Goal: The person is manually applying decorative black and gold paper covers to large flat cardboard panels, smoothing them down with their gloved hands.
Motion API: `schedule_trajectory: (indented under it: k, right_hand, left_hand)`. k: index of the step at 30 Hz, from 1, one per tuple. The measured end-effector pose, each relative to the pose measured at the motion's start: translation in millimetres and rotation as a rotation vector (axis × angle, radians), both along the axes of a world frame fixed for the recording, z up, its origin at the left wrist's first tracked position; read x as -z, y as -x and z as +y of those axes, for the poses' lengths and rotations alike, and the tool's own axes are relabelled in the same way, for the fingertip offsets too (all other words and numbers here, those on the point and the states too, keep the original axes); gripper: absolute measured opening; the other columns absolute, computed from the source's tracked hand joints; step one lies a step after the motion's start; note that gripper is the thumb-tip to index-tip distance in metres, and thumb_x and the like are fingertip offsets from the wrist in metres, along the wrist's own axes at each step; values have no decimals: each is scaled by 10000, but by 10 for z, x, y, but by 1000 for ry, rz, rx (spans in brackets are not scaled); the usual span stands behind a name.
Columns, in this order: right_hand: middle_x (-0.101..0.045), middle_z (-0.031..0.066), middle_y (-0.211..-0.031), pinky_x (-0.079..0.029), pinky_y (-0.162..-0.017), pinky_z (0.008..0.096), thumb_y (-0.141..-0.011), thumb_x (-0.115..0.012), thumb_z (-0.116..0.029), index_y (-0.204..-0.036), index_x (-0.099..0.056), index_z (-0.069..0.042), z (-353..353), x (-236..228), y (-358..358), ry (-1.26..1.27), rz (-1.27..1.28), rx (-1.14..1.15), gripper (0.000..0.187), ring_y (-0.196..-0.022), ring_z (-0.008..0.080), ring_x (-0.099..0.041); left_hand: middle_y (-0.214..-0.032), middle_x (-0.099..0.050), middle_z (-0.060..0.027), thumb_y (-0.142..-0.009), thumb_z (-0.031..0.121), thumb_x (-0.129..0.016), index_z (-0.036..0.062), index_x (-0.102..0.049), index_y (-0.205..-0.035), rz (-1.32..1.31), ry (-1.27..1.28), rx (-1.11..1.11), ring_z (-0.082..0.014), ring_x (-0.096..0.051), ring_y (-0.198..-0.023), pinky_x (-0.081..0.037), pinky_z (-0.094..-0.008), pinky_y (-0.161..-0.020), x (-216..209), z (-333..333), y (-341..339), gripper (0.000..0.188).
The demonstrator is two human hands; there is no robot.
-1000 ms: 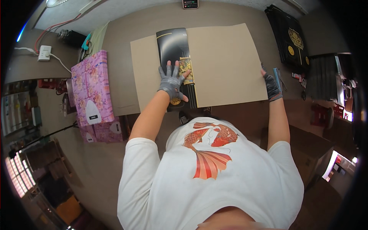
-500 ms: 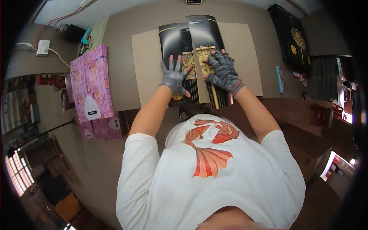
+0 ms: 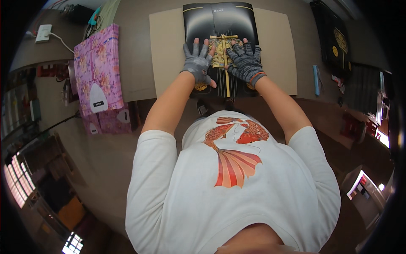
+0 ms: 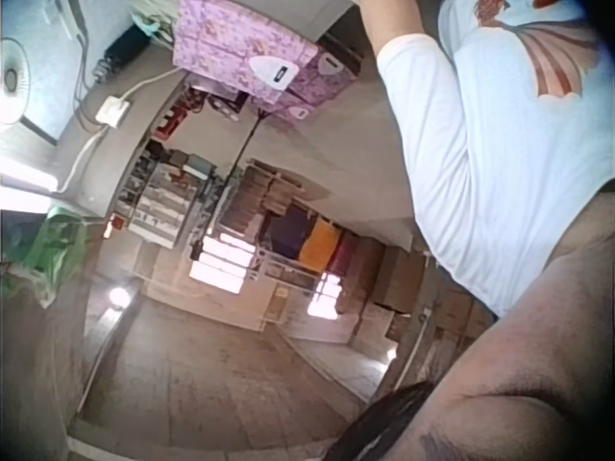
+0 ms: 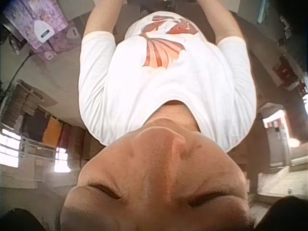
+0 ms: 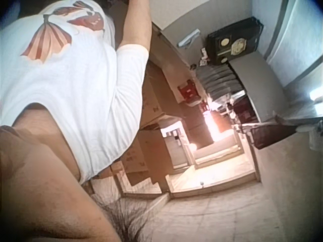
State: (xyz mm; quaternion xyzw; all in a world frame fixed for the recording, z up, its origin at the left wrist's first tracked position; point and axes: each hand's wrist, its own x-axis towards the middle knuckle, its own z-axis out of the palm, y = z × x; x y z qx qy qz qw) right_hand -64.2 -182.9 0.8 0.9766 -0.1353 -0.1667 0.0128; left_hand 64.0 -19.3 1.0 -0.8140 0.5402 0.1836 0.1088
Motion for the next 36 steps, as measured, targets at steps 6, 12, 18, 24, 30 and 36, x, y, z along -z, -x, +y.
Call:
schedule_trajectory:
  k: [6,12,18,24,30,36]
  right_hand:
    - [-173,50,-1617,-40,-1123,680,-899,-474,-646,-1477,-385,-257,20,23,-37,4,20,21,703,-1492,365,-47]
    - [-175,46,-1618,-28,-1132,665,-896,-460,-663,-1480,-379,-271,-28,80,-22,12,-2,4,708,-1493,357,-46]
    - [-167,34,-1622,-15,-1136,658,-887,-453,-682,-1492,-359,-297,-47,140,13,1,-8,2,723,-1497,342,-39]
    - [-160,27,-1625,-14,-1137,654,-881,-446,-696,-1504,-334,-302,-26,156,4,-14,21,9,745,-1499,335,-35]
    - [-152,27,-1627,-17,-1141,646,-889,-440,-687,-1510,-320,-301,-32,64,-40,-18,59,15,742,-1500,333,-33]
    - [-174,47,-1621,-29,-1137,653,-896,-451,-659,-1512,-321,-278,-114,73,3,-19,2,-9,735,-1497,341,-58]
  left_hand:
    - [-1624,-11,-192,-470,793,-739,130,-86,-1570,13,-2,-3,-484,65,-1464,14,-750,-1055,42,6,-21,1441]
    - [-1623,-11,-196,-467,802,-734,131,-81,-1570,12,-15,2,-484,72,-1462,13,-751,-1054,26,-15,-35,1447]
    - [-1623,-10,-196,-471,799,-735,133,-80,-1570,21,-28,2,-487,70,-1461,18,-749,-1054,8,-11,-14,1444]
    - [-1614,10,-227,-434,810,-742,157,-75,-1571,54,-18,1,-502,79,-1454,15,-751,-1057,1,19,-14,1471]
    - [-1612,11,-233,-426,791,-762,282,-112,-1569,78,-17,0,-499,72,-1457,29,-747,-1054,-36,-8,-52,1410]
    - [-1617,-82,-200,-536,794,-700,251,-262,-1544,57,-5,-22,-465,40,-1471,19,-754,-1054,-200,-143,-19,1226]
